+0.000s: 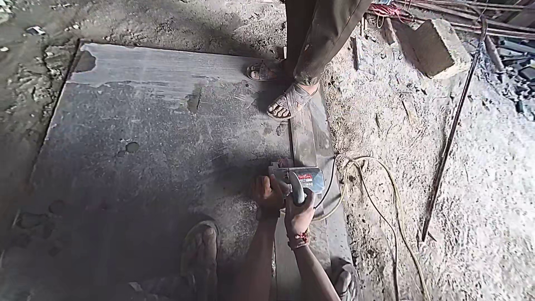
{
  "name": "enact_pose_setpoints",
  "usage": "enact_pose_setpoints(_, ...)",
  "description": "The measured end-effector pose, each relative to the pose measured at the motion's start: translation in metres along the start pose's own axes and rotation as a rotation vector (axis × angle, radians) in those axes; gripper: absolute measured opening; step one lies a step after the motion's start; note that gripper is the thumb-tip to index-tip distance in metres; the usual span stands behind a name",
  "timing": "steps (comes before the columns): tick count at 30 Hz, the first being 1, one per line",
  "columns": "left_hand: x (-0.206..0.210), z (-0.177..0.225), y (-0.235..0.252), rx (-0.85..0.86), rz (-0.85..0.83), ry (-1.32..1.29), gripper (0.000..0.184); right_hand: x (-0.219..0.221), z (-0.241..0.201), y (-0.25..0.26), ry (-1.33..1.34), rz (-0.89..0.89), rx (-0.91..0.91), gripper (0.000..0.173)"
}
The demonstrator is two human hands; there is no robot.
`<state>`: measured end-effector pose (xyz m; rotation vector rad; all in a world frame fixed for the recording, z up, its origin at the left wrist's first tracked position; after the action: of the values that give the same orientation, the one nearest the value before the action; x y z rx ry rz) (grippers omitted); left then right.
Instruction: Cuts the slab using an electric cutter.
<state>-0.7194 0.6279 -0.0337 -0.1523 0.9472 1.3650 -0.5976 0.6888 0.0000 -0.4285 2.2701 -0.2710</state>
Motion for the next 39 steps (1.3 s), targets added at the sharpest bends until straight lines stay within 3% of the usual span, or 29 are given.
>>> enact_pose_setpoints(39, 0.02, 0.001, 0.026, 0.019, 0.029, -0.008, 0.037, 0.006, -0.019, 0.027, -0.027, 0.003, -0.036, 0.049)
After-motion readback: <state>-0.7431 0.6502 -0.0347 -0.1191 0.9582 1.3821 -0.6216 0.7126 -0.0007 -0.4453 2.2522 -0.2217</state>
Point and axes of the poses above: each hand's wrist, its own y-axis towards the middle knuckle, its own x-axis out of the palm, z = x × y, the point moved 7 cm from there along y, towards the middle knuckle, and after that the axes turned 13 degrees about -z, right-handed, at the moved point
